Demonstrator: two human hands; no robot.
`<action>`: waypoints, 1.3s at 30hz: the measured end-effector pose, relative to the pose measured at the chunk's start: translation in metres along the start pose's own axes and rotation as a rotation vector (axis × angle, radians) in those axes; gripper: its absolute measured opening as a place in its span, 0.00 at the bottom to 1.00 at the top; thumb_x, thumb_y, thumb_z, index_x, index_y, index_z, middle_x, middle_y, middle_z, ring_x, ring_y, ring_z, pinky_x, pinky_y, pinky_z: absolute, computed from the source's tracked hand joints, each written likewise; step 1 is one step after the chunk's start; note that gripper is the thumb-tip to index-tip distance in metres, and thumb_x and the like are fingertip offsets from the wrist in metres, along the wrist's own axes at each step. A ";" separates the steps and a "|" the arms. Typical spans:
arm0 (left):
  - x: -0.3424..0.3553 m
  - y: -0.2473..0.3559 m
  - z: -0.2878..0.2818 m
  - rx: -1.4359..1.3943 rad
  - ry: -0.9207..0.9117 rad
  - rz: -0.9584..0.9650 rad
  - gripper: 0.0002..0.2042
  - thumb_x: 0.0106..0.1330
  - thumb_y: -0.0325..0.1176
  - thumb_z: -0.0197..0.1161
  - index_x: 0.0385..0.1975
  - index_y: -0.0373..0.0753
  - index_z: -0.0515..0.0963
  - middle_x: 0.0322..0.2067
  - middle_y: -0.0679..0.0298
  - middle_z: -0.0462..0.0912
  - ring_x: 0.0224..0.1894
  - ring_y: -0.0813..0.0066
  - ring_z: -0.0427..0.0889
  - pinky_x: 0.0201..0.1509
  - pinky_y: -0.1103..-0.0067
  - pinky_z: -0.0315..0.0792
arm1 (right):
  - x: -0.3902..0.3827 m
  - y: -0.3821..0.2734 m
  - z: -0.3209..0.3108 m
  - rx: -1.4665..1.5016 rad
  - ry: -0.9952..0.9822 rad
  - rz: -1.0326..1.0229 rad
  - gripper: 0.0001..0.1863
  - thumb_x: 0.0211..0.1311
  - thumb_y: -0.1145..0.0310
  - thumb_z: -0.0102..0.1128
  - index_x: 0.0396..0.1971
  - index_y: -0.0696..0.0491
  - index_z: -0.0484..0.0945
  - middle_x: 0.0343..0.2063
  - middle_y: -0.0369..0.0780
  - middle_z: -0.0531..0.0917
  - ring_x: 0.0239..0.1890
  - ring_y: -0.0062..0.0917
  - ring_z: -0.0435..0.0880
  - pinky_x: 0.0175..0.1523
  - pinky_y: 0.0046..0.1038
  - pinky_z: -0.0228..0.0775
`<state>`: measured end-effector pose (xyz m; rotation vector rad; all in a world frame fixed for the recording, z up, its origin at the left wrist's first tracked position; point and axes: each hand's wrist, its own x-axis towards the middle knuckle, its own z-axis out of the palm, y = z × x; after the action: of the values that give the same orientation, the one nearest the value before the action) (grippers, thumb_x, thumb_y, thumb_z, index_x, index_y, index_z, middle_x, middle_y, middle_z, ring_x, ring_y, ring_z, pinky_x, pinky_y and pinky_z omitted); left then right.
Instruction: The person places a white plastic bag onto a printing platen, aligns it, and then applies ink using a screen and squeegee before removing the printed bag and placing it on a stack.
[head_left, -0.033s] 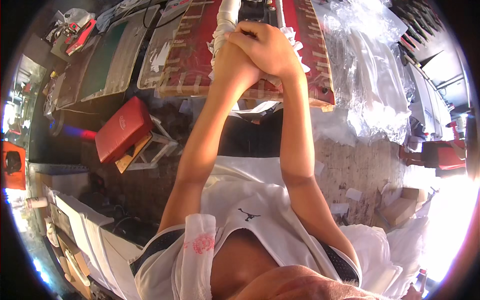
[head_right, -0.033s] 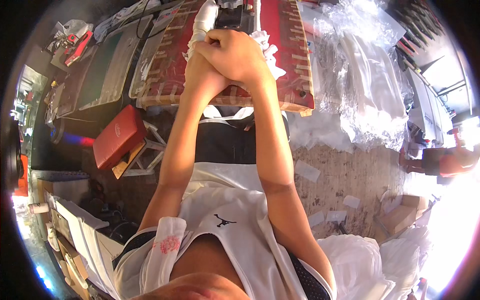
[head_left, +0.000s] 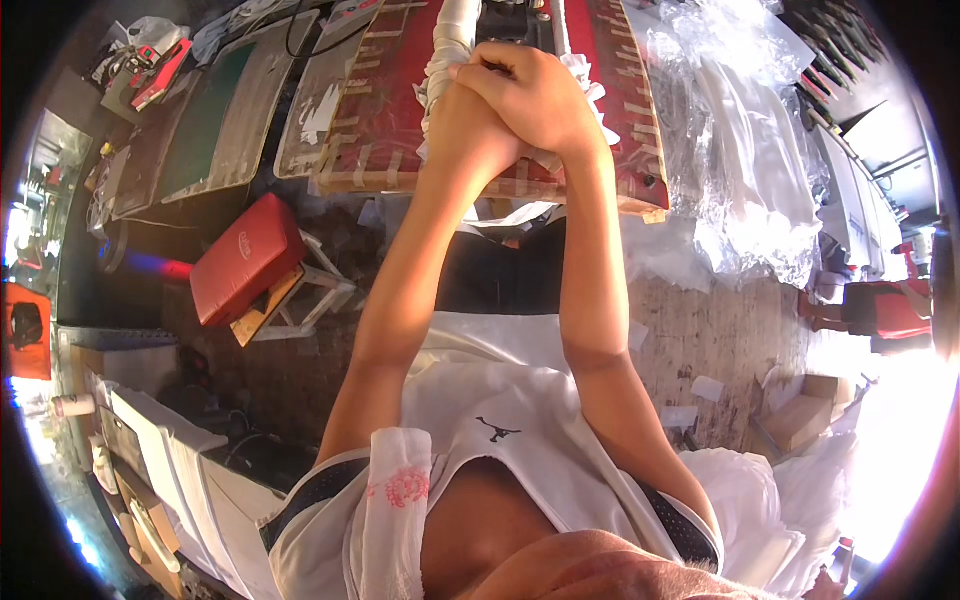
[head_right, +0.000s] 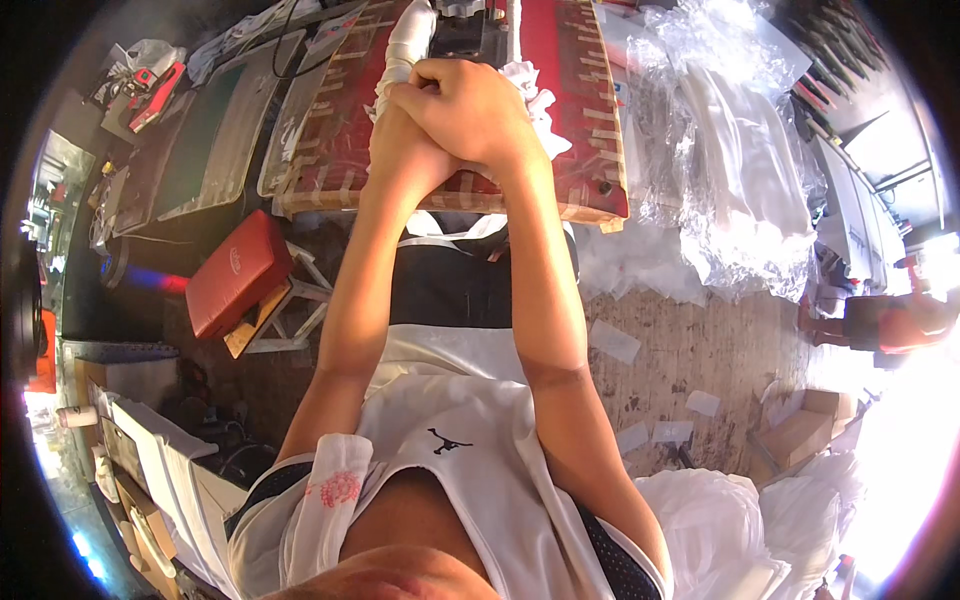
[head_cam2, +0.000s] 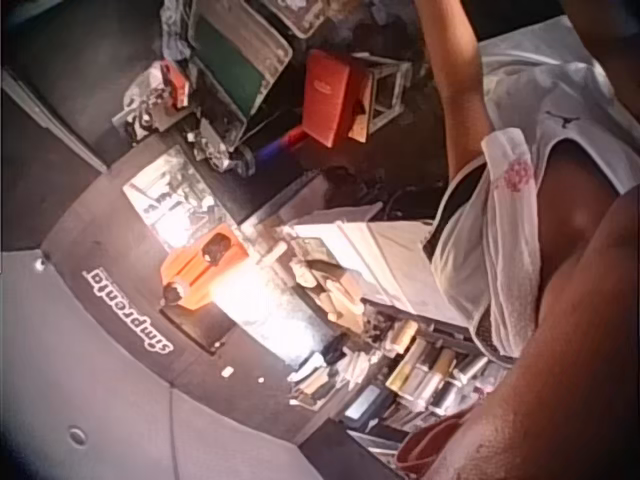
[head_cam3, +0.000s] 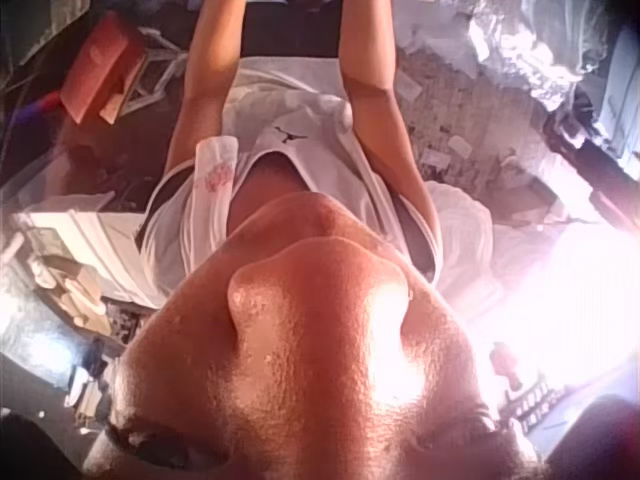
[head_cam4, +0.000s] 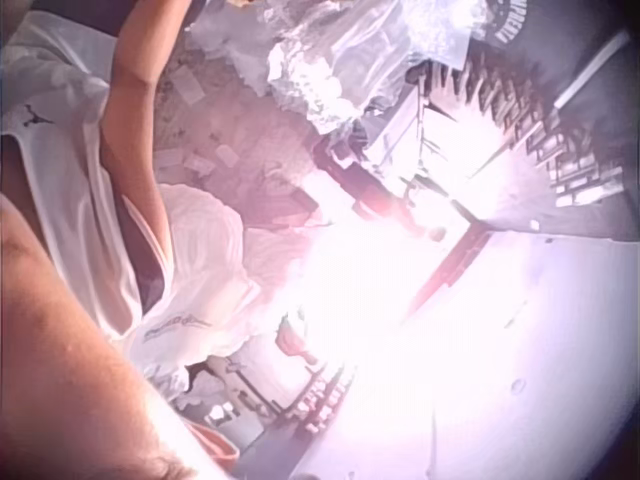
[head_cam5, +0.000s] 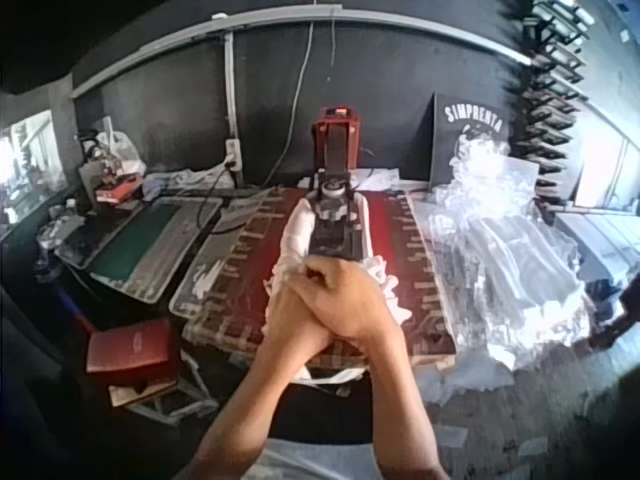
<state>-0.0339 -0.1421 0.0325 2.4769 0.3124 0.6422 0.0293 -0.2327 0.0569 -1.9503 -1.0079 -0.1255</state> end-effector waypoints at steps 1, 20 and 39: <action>-0.001 0.000 0.000 -0.003 0.025 -0.002 0.26 0.53 0.44 0.75 0.50 0.40 0.80 0.42 0.53 0.88 0.46 0.49 0.87 0.46 0.58 0.80 | 0.000 0.000 -0.001 -0.007 -0.007 0.007 0.21 0.65 0.49 0.63 0.36 0.55 0.85 0.29 0.47 0.85 0.32 0.39 0.83 0.43 0.35 0.74; -0.001 0.006 -0.005 -0.002 -0.010 -0.018 0.32 0.53 0.45 0.76 0.56 0.38 0.75 0.43 0.50 0.88 0.48 0.48 0.87 0.48 0.59 0.80 | 0.000 0.000 -0.002 -0.010 -0.019 0.006 0.21 0.65 0.49 0.63 0.36 0.54 0.85 0.28 0.46 0.85 0.31 0.39 0.84 0.43 0.35 0.74; -0.001 -0.006 0.007 -0.014 0.093 0.083 0.27 0.53 0.43 0.75 0.51 0.37 0.78 0.43 0.50 0.88 0.47 0.49 0.87 0.47 0.59 0.80 | 0.000 0.001 -0.001 -0.016 -0.015 -0.030 0.21 0.66 0.50 0.62 0.37 0.55 0.85 0.29 0.48 0.86 0.32 0.40 0.85 0.43 0.35 0.74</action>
<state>-0.0317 -0.1408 0.0237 2.4617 0.2406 0.7928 0.0306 -0.2339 0.0573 -1.9534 -1.0495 -0.1363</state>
